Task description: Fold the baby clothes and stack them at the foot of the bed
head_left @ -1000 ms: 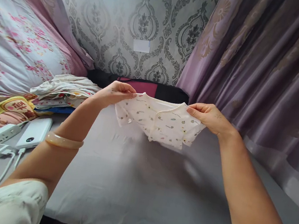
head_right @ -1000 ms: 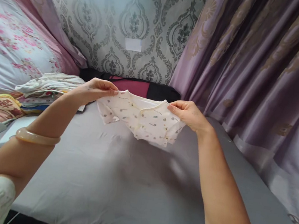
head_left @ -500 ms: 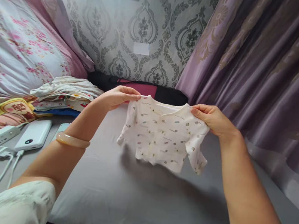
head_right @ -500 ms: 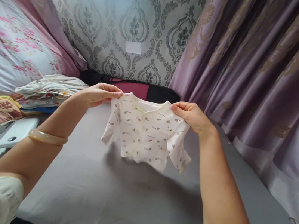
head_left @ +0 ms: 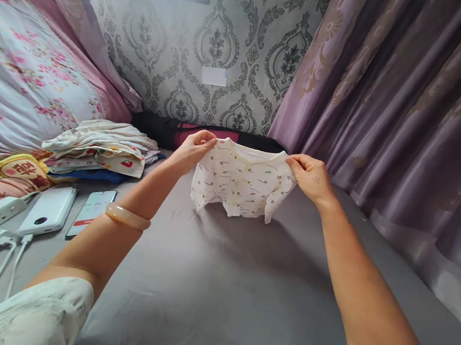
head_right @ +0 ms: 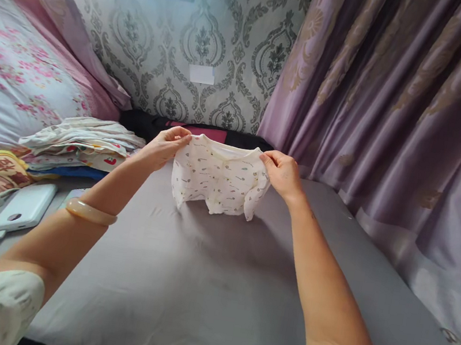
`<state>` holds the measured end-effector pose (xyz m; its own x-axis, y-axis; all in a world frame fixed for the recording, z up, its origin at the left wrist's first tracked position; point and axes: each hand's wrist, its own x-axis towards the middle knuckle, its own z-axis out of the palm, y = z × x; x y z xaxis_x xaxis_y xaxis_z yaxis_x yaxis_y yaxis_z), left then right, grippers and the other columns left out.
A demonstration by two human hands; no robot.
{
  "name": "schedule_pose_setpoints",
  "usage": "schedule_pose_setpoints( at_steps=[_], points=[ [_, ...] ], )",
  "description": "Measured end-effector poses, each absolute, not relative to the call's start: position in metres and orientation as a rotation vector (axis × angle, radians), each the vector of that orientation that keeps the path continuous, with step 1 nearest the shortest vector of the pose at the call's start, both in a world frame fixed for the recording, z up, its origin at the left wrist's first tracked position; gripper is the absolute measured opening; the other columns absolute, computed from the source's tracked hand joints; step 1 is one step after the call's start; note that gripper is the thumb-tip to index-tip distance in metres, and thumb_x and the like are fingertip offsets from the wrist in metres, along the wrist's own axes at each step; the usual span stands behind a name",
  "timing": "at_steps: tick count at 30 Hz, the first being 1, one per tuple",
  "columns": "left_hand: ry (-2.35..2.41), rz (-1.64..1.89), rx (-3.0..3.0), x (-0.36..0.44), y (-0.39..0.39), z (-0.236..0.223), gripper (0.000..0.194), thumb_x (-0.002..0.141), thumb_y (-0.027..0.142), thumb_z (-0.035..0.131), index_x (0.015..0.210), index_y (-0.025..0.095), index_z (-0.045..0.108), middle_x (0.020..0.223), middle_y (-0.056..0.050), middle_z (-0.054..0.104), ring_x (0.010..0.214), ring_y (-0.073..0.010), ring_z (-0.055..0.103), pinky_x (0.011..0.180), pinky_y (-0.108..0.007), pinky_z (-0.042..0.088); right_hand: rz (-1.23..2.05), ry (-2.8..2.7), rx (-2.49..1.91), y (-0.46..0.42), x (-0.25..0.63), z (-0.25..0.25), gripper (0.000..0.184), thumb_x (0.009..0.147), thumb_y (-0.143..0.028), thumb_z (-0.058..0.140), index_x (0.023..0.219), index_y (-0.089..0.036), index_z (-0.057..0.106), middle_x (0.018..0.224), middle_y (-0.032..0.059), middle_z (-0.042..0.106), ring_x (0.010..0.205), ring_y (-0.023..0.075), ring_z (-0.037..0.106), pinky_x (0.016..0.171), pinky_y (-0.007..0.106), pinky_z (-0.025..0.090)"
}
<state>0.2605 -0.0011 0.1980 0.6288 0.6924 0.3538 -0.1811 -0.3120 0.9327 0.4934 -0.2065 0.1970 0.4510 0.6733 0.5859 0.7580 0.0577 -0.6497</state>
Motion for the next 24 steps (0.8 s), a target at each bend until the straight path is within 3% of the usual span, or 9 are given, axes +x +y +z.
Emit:
schedule_pose_setpoints(
  at_steps=[7,13,17,21,24],
  points=[
    [0.32,1.094,1.695,0.253,-0.01,0.196,0.021,0.081,0.039,0.061,0.085,0.02,0.055,0.064,0.005,0.052,0.049,-0.0063,0.044,0.046,-0.017,0.034,-0.194,-1.176,-1.614,-0.214,0.471,0.196,0.046,0.083,-0.062,0.06,0.092,-0.019,0.072,0.075,0.0009,0.067,0.066,0.0142,0.058,0.06,0.026,0.046],
    [0.403,0.94,1.92,0.203,-0.015,0.23,0.031,0.078,0.044,0.069,0.092,0.017,0.067,0.069,-0.001,0.063,0.061,-0.0128,0.06,0.054,-0.022,0.047,0.318,-1.04,-1.55,-0.249,0.447,0.231,0.039,0.074,-0.057,0.075,0.089,-0.02,0.071,0.072,0.0008,0.069,0.058,0.0128,0.061,0.05,0.024,0.049],
    [0.494,0.64,2.008,0.191,-0.004,0.242,0.031,0.074,0.045,0.073,0.088,0.017,0.073,0.066,-0.004,0.066,0.061,-0.016,0.063,0.054,-0.026,0.049,0.665,-0.948,-1.577,-0.258,0.442,0.244,0.038,0.066,-0.051,0.083,0.084,-0.019,0.071,0.072,0.0035,0.071,0.056,0.014,0.062,0.05,0.025,0.051],
    [0.51,0.295,1.981,0.211,0.022,0.208,0.029,0.07,0.044,0.073,0.086,0.02,0.075,0.07,-0.004,0.07,0.064,-0.0167,0.063,0.053,-0.024,0.048,0.85,-1.021,-1.741,-0.238,0.462,0.21,0.04,0.066,-0.054,0.08,0.079,-0.018,0.07,0.067,0.0018,0.068,0.052,0.0124,0.058,0.047,0.023,0.045],
    [0.588,0.078,2.008,0.234,0.037,0.163,0.029,0.07,0.043,0.069,0.085,0.019,0.074,0.069,-0.002,0.069,0.061,-0.0145,0.06,0.05,-0.021,0.042,0.79,-1.14,-1.931,-0.216,0.484,0.161,0.036,0.069,-0.052,0.075,0.071,-0.016,0.068,0.058,-0.0026,0.061,0.049,0.009,0.049,0.045,0.02,0.036]
  ],
)
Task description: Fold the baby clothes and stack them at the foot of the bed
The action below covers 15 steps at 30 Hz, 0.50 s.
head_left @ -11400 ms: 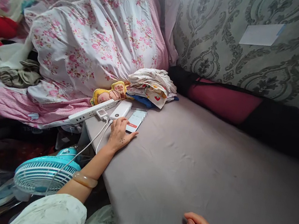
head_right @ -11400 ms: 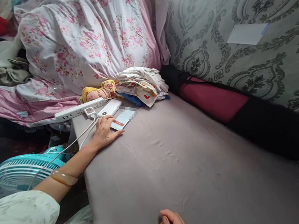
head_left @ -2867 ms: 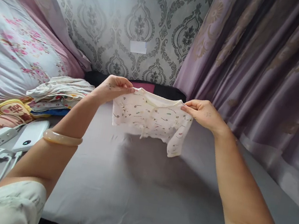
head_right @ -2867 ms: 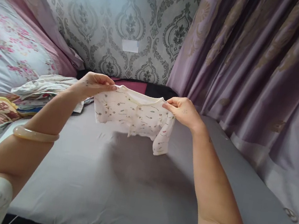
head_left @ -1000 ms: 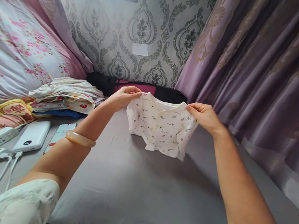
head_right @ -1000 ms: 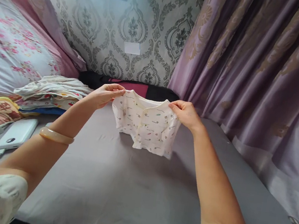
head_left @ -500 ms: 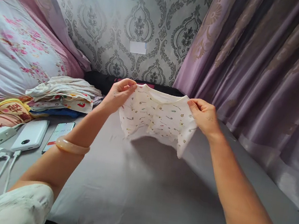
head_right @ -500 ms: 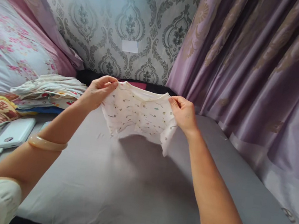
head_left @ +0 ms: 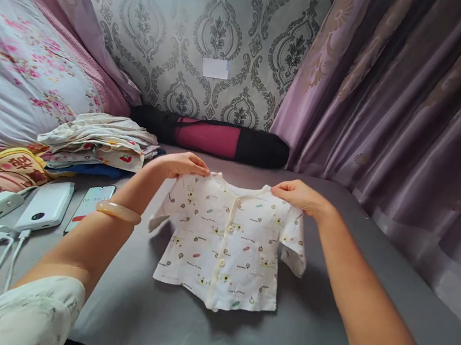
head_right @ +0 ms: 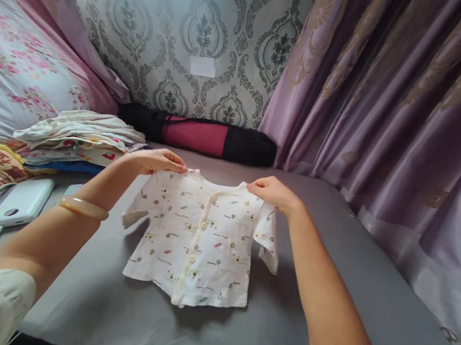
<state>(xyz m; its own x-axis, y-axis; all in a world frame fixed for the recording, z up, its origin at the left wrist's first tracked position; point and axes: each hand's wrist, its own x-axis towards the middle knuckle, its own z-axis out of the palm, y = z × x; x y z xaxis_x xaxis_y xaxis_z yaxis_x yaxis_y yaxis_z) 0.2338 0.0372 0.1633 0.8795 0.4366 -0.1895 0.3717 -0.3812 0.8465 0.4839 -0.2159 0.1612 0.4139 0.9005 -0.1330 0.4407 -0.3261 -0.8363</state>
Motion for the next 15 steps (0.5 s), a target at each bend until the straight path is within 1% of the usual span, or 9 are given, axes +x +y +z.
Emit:
schedule_pose_setpoints(
  at_steps=[2,4,7,9,12,14,15],
  points=[
    [0.641,0.021,2.116,0.248,0.041,0.135,0.026,0.071,0.039,0.066,0.083,0.017,0.074,0.065,-0.001,0.067,0.057,-0.0131,0.056,0.048,-0.02,0.038,0.655,-1.256,-2.074,-0.203,0.495,0.128,0.034,0.076,-0.048,0.067,0.064,-0.015,0.065,0.052,-0.0047,0.053,0.048,0.0081,0.044,0.045,0.021,0.028],
    [0.67,0.019,2.222,0.26,0.039,0.111,0.021,0.073,0.031,0.061,0.079,0.015,0.073,0.065,-0.001,0.066,0.059,-0.0137,0.056,0.05,-0.021,0.038,0.505,-1.366,-2.187,-0.193,0.5,0.101,0.03,0.082,-0.04,0.06,0.068,-0.015,0.067,0.055,-0.0039,0.055,0.053,0.0095,0.047,0.049,0.021,0.028],
    [0.782,0.053,2.393,0.274,0.033,0.086,0.018,0.074,0.021,0.054,0.076,0.013,0.071,0.072,-0.005,0.069,0.069,-0.0167,0.061,0.06,-0.023,0.043,0.339,-1.449,-2.336,-0.185,0.499,0.073,0.026,0.088,-0.034,0.053,0.082,-0.017,0.072,0.075,0.0012,0.067,0.069,0.0139,0.057,0.058,0.022,0.033],
    [0.858,0.08,2.465,0.28,0.028,0.074,0.018,0.073,0.017,0.052,0.075,0.013,0.07,0.077,-0.008,0.07,0.075,-0.0193,0.063,0.067,-0.025,0.045,0.281,-1.459,-2.408,-0.184,0.494,0.062,0.027,0.092,-0.032,0.049,0.092,-0.019,0.072,0.089,0.0049,0.071,0.081,0.0167,0.061,0.063,0.023,0.036],
    [0.892,0.095,2.496,0.284,0.023,0.059,0.016,0.072,0.015,0.052,0.075,0.013,0.068,0.079,-0.009,0.069,0.078,-0.0212,0.062,0.069,-0.027,0.045,0.24,-1.461,-2.464,-0.185,0.487,0.051,0.029,0.095,-0.033,0.044,0.1,-0.021,0.07,0.1,0.0081,0.072,0.09,0.0191,0.062,0.067,0.024,0.037],
    [0.898,0.1,2.5,0.285,0.021,0.053,0.016,0.075,0.019,0.052,0.075,0.014,0.067,0.077,-0.008,0.068,0.076,-0.0203,0.061,0.067,-0.026,0.043,0.245,-1.463,-2.478,-0.186,0.486,0.045,0.028,0.096,-0.033,0.043,0.103,-0.021,0.067,0.103,0.0087,0.071,0.092,0.02,0.062,0.068,0.024,0.037],
    [0.896,0.102,2.498,0.286,0.02,0.05,0.018,0.078,0.024,0.051,0.075,0.015,0.066,0.076,-0.007,0.066,0.074,-0.0195,0.06,0.065,-0.026,0.042,0.254,-1.465,-2.477,-0.185,0.487,0.042,0.028,0.096,-0.034,0.042,0.104,-0.021,0.066,0.103,0.0088,0.071,0.092,0.0202,0.062,0.069,0.024,0.037]
  ],
)
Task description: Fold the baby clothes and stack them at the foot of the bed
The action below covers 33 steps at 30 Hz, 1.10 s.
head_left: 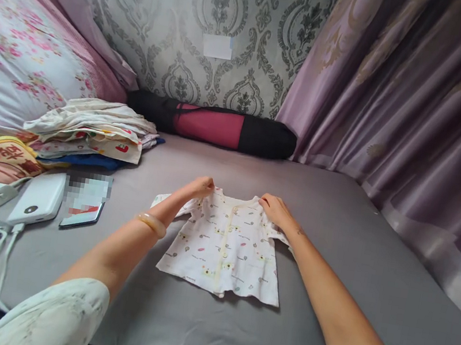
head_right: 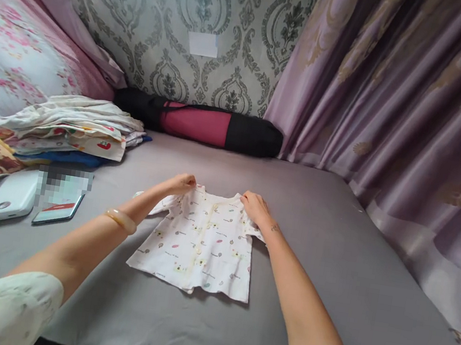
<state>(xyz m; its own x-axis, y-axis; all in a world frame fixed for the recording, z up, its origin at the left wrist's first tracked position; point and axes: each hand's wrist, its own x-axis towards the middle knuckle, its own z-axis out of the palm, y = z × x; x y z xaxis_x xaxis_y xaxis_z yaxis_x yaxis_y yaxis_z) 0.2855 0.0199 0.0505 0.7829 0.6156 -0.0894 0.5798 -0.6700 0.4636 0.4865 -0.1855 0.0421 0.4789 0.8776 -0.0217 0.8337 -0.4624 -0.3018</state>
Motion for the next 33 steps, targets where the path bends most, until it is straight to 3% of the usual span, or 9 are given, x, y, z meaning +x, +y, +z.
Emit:
schedule_pose_setpoints(
  at_steps=[5,10,18,25,33],
  points=[
    [0.828,0.117,2.459,0.289,0.02,0.042,0.039,0.08,0.05,0.05,0.066,0.015,0.063,0.062,-0.002,0.057,0.065,-0.0163,0.053,0.057,-0.024,0.036,0.281,-1.504,-2.425,-0.183,0.493,0.031,0.022,0.097,-0.032,0.042,0.103,-0.022,0.06,0.105,0.0075,0.069,0.092,0.0199,0.061,0.07,0.025,0.038],
    [0.684,0.202,2.448,0.294,0.03,0.028,0.04,0.079,0.049,0.051,0.08,0.014,0.07,0.066,-0.001,0.06,0.067,-0.0164,0.055,0.062,-0.024,0.038,0.325,-1.538,-2.406,-0.182,0.493,0.03,0.02,0.099,-0.033,0.038,0.102,-0.023,0.055,0.108,0.0068,0.067,0.09,0.0197,0.061,0.07,0.026,0.038],
    [0.764,0.29,2.781,0.304,0.034,0.028,0.038,0.098,0.045,0.031,0.107,0.025,0.063,0.095,-0.007,0.072,0.085,-0.0218,0.065,0.067,-0.026,0.04,0.154,-1.574,-2.557,-0.167,0.501,0.033,0.024,0.103,-0.031,0.03,0.112,-0.021,0.05,0.117,0.0123,0.063,0.096,0.0244,0.062,0.074,0.031,0.038],
    [0.792,0.188,2.983,0.325,0.048,0.029,0.036,0.102,0.041,0.027,0.113,0.022,0.056,0.107,-0.011,0.07,0.097,-0.0227,0.065,0.073,-0.027,0.041,0.138,-1.607,-2.679,-0.146,0.514,0.04,0.026,0.104,-0.031,0.027,0.116,-0.02,0.048,0.122,0.0148,0.061,0.103,0.026,0.062,0.082,0.034,0.039],
    [0.854,0.225,3.018,0.34,0.059,0.027,0.039,0.102,0.04,0.025,0.112,0.021,0.058,0.107,-0.011,0.069,0.1,-0.0245,0.065,0.073,-0.028,0.041,0.092,-1.631,-2.674,-0.128,0.527,0.039,0.028,0.104,-0.029,0.027,0.117,-0.018,0.049,0.121,0.0151,0.061,0.103,0.0259,0.063,0.083,0.035,0.04]
  ],
)
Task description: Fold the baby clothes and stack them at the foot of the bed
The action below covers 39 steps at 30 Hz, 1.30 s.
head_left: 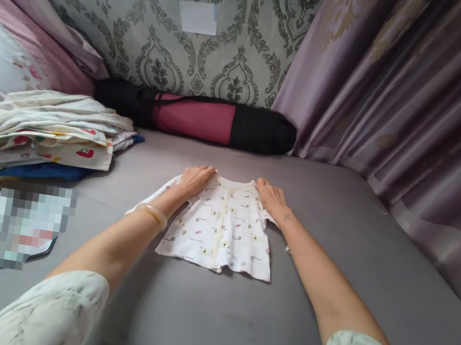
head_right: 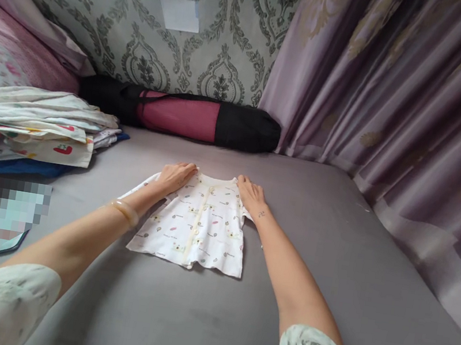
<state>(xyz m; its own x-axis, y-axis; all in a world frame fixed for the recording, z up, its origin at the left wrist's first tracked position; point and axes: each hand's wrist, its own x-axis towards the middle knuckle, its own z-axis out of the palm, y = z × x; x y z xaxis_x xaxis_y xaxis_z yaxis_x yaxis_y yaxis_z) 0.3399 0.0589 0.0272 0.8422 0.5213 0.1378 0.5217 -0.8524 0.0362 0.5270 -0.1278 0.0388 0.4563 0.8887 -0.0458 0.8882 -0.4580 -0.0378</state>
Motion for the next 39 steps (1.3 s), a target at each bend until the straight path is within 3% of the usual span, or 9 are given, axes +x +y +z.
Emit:
schedule_pose_setpoints(
  at_steps=[7,12,22,27,30,34,39],
  points=[
    [-1.056,-0.227,-3.222,0.342,0.082,0.019,0.04,0.095,0.049,0.039,0.106,0.02,0.064,0.099,-0.01,0.071,0.09,-0.023,0.065,0.069,-0.026,0.041,0.25,-1.512,-2.648,-0.123,0.535,0.037,0.029,0.102,-0.034,0.033,0.116,-0.019,0.054,0.126,0.0143,0.059,0.111,0.027,0.058,0.085,0.035,0.041],
    [-1.091,-0.19,-3.271,0.337,0.092,0.023,0.03,0.089,0.035,0.047,0.1,0.017,0.068,0.097,-0.01,0.072,0.089,-0.0225,0.064,0.072,-0.026,0.043,0.226,-1.431,-2.623,-0.117,0.533,0.034,0.03,0.101,-0.036,0.037,0.116,-0.019,0.056,0.127,0.0138,0.059,0.116,0.0282,0.055,0.087,0.036,0.042],
    [-0.868,-0.187,-3.085,0.327,0.078,0.015,0.041,0.101,0.037,0.025,0.108,0.017,0.059,0.105,-0.014,0.066,0.092,-0.0251,0.065,0.072,-0.03,0.044,0.087,-1.398,-2.596,-0.113,0.526,0.02,0.029,0.101,-0.032,0.036,0.117,-0.019,0.056,0.124,0.0145,0.061,0.114,0.0262,0.056,0.089,0.033,0.042],
    [-0.857,-0.172,-3.047,0.326,0.081,0.023,0.036,0.1,0.04,0.034,0.112,0.014,0.056,0.109,-0.016,0.061,0.098,-0.0268,0.061,0.079,-0.033,0.045,0.269,-1.219,-2.315,-0.137,0.558,0.038,0.028,0.099,-0.032,0.04,0.112,-0.018,0.06,0.112,0.0096,0.068,0.102,0.0188,0.062,0.087,0.027,0.045],
    [-0.809,-0.246,-3.03,0.332,0.077,0.031,0.034,0.098,0.037,0.04,0.118,0.013,0.054,0.113,-0.016,0.06,0.104,-0.0288,0.058,0.086,-0.036,0.044,0.349,-0.919,-2.23,-0.177,0.577,0.049,0.023,0.097,-0.026,0.042,0.098,-0.015,0.062,0.097,0.0088,0.071,0.082,0.0142,0.066,0.072,0.023,0.05],
    [-0.621,-0.285,-3.153,0.355,0.052,0.037,0.03,0.096,0.029,0.041,0.119,0.015,0.055,0.116,-0.014,0.061,0.107,-0.0274,0.058,0.089,-0.036,0.044,0.548,-0.553,-2.221,-0.239,0.579,0.054,0.018,0.092,-0.028,0.056,0.08,-0.015,0.06,0.072,0.0035,0.067,0.054,0.0084,0.058,0.05,0.018,0.046],
    [-0.359,-0.285,-3.323,0.393,0.0,0.035,0.027,0.093,0.02,0.043,0.112,0.015,0.062,0.112,-0.013,0.065,0.106,-0.0268,0.06,0.092,-0.037,0.046,0.681,-0.609,-2.272,-0.287,0.555,0.055,0.034,0.076,-0.047,0.075,0.08,-0.016,0.062,0.068,0.0007,0.064,0.055,0.009,0.056,0.049,0.019,0.045]
  ],
)
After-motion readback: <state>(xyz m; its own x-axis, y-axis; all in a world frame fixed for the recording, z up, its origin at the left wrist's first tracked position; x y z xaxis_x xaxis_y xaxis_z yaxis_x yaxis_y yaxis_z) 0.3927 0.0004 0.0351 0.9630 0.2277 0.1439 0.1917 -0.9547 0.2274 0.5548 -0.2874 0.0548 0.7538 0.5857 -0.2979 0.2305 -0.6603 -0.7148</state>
